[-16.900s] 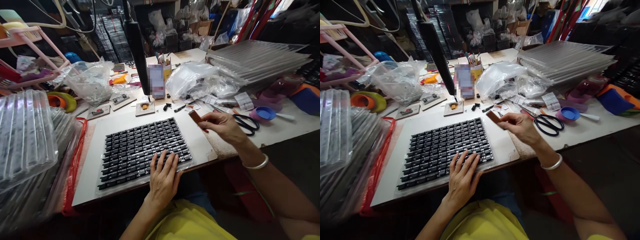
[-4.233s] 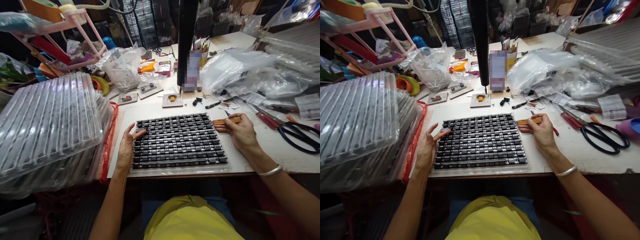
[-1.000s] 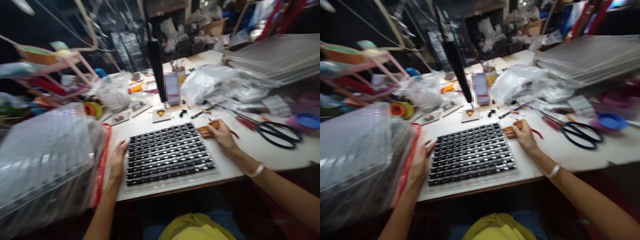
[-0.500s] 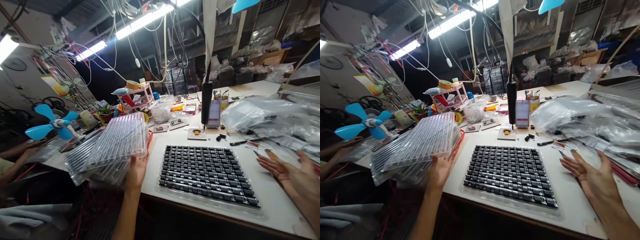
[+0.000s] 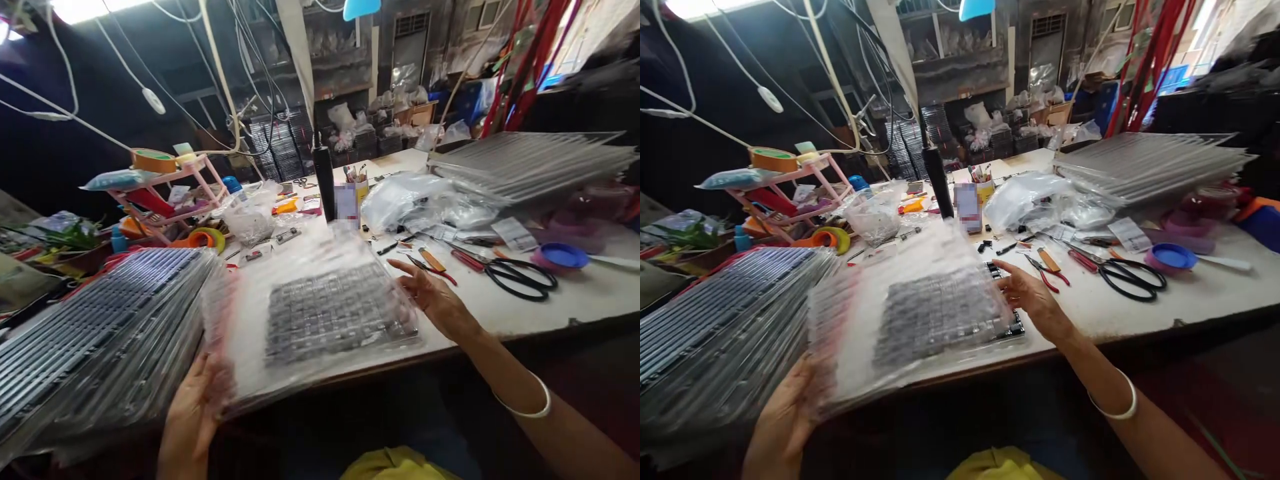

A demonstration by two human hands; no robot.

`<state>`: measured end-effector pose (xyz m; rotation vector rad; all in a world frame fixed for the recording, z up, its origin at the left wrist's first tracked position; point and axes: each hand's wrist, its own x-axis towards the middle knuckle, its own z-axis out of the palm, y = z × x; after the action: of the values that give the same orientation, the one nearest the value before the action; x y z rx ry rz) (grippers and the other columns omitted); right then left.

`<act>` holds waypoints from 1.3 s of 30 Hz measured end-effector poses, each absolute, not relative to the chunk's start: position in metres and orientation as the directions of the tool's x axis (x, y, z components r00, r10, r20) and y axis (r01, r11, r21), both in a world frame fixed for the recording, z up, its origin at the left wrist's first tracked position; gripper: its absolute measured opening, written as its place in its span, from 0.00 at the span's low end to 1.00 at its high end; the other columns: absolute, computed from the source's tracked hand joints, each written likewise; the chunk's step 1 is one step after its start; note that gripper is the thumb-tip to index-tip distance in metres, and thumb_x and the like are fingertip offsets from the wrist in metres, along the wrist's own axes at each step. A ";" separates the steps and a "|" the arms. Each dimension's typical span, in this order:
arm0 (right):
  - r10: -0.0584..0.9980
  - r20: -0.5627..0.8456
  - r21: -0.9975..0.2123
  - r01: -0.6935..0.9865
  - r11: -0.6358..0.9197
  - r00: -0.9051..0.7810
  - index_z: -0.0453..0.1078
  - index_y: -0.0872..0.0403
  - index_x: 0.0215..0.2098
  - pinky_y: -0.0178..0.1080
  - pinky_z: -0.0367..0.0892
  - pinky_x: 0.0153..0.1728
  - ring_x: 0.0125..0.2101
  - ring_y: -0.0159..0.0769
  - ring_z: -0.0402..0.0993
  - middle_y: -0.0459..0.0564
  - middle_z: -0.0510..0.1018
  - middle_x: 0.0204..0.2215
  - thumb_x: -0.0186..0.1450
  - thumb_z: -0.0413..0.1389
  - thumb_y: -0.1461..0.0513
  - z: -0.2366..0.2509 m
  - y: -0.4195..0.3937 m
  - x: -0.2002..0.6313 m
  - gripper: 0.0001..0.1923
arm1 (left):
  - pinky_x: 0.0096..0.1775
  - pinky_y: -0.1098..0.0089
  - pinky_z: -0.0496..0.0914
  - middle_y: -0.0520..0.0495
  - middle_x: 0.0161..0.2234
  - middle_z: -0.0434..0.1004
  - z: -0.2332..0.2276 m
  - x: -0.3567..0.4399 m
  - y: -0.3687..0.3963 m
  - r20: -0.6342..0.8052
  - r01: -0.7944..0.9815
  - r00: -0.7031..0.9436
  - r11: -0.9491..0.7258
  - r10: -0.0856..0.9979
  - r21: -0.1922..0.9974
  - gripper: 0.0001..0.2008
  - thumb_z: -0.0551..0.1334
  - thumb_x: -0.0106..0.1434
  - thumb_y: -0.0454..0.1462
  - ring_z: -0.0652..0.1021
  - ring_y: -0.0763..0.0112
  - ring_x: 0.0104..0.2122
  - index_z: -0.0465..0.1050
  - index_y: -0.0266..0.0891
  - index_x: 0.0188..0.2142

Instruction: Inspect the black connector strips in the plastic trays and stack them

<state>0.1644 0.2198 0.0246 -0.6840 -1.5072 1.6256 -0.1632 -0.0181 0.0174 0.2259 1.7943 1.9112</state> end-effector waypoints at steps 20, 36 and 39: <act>0.888 0.183 -0.635 0.639 0.434 -0.422 0.68 0.54 0.54 0.37 0.66 0.39 0.36 0.36 0.73 0.53 0.75 0.39 0.66 0.48 0.57 -0.018 0.242 0.161 0.20 | 0.59 0.57 0.60 0.42 0.57 0.69 -0.012 -0.176 0.057 0.103 0.508 -0.673 0.357 0.732 0.784 0.25 0.56 0.59 0.49 0.67 0.58 0.58 0.70 0.40 0.52; 0.914 0.186 -0.668 0.636 0.387 -0.362 0.70 0.55 0.51 0.42 0.65 0.33 0.31 0.41 0.72 0.53 0.77 0.32 0.63 0.47 0.50 -0.018 0.270 0.157 0.26 | 0.58 0.59 0.60 0.37 0.53 0.72 -0.009 -0.173 0.073 0.141 0.496 -0.686 0.316 0.714 0.809 0.22 0.57 0.60 0.41 0.70 0.59 0.55 0.72 0.33 0.50; 0.912 0.164 -0.668 0.638 0.383 -0.376 0.69 0.57 0.52 0.42 0.66 0.35 0.34 0.41 0.72 0.55 0.76 0.36 0.64 0.46 0.50 -0.024 0.277 0.155 0.27 | 0.59 0.59 0.58 0.36 0.55 0.70 -0.012 -0.181 0.077 0.132 0.505 -0.681 0.331 0.720 0.797 0.23 0.55 0.62 0.43 0.68 0.60 0.57 0.70 0.34 0.53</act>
<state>0.1551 0.2768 -0.0237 -1.3289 -2.1292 0.6974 -0.1810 0.0771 -0.0117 1.1078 2.3524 1.2714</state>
